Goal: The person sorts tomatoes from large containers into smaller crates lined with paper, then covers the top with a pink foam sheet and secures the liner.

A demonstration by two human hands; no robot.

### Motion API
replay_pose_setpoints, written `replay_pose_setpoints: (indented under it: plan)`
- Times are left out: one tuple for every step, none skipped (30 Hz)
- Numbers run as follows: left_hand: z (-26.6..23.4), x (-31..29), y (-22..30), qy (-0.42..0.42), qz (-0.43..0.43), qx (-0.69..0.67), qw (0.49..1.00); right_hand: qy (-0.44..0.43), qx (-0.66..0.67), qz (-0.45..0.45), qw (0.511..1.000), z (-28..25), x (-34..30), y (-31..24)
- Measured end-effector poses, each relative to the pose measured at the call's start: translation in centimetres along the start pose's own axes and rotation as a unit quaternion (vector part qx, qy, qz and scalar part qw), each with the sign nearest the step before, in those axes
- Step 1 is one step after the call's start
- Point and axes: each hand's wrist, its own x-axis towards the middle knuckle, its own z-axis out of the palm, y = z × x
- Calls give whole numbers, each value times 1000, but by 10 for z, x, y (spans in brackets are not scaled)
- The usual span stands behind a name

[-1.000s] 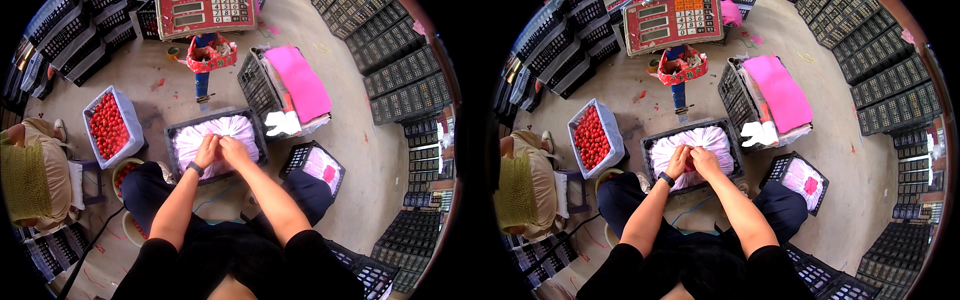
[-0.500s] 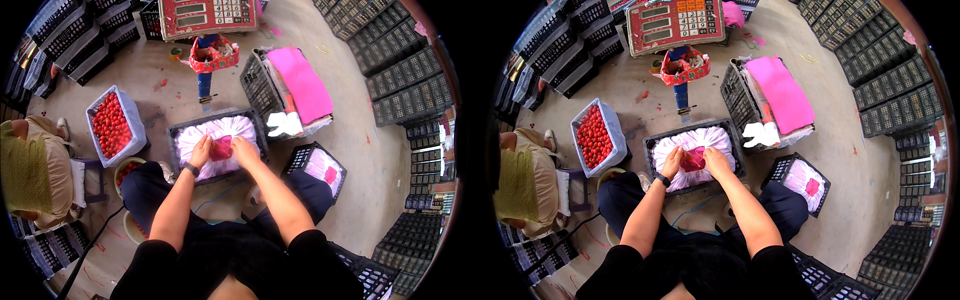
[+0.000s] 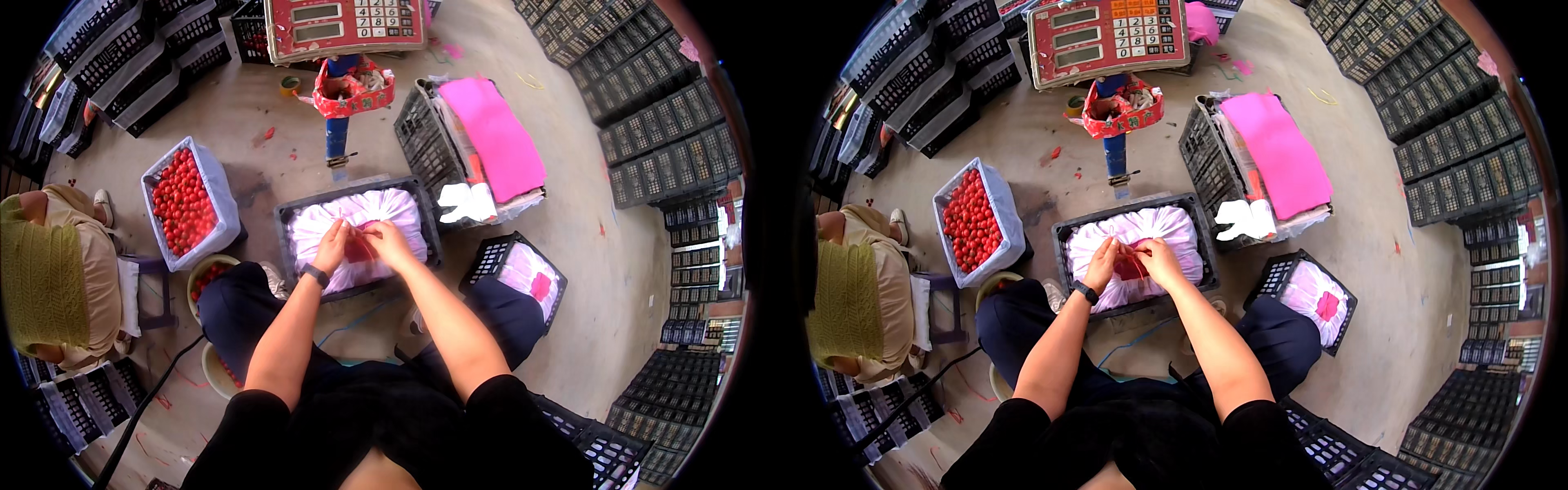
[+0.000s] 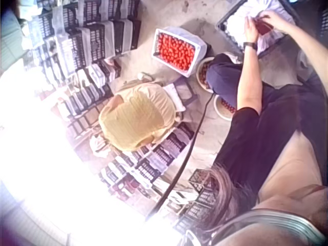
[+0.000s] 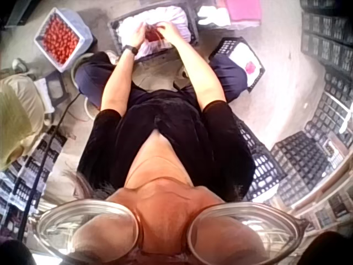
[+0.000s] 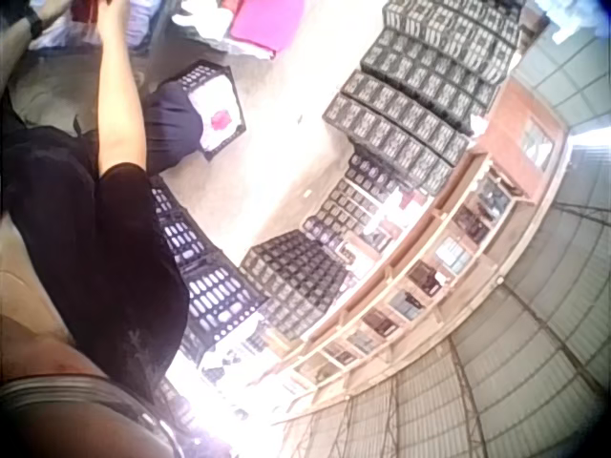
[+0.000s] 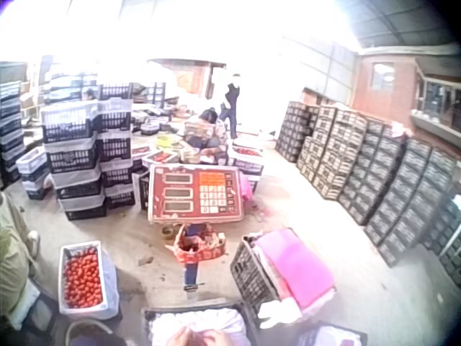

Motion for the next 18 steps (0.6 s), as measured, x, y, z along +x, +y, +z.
replay_pose_setpoints:
  plan:
    - [1,0,1,-2,-1,0,1000,1,4,-3,1000,-1,0,1]
    - [3,-1,1,-3,-2,-11,1000,2,9,-6,1000,-1,0,2]
    - [5,-1,2,-3,-3,-22,1000,9,-22,-23,999,-3,0,3]
    - [3,-1,2,-2,-1,-32,999,14,-52,-43,998,-3,0,-1]
    - [1,-2,2,4,1,-34,999,19,-82,-63,994,-4,0,-5]
    - [0,-2,1,10,2,-36,999,27,-115,-92,989,-5,0,-8]
    - [1,-2,5,13,2,-39,999,37,-150,-118,981,-9,-2,-9]
    - [0,-4,9,11,18,100,995,47,-183,-144,971,-14,-4,-8]
    - [-5,-6,14,9,33,237,971,36,-213,-135,967,-21,-6,-1]
    - [-6,-7,19,6,50,369,928,26,-243,-128,961,-28,-8,4]
    - [-5,-9,19,22,79,392,916,22,-262,-146,954,-28,-9,9]
    - [-4,-11,19,37,108,415,903,21,-264,-146,953,-28,-10,13]
    - [-6,-14,19,53,136,439,886,19,-262,-147,954,-26,-10,13]
    - [-7,-15,19,54,154,480,862,17,-260,-148,954,-25,-10,13]
    - [-8,-16,19,53,172,519,836,20,-263,-154,952,-24,-10,14]
    - [-8,-15,18,52,190,555,808,24,-268,-160,950,-26,-9,15]
    - [-9,-15,17,44,173,571,801,28,-272,-165,948,-27,-9,16]
    - [-11,-16,17,48,169,567,804,17,-270,-149,951,-27,-9,17]
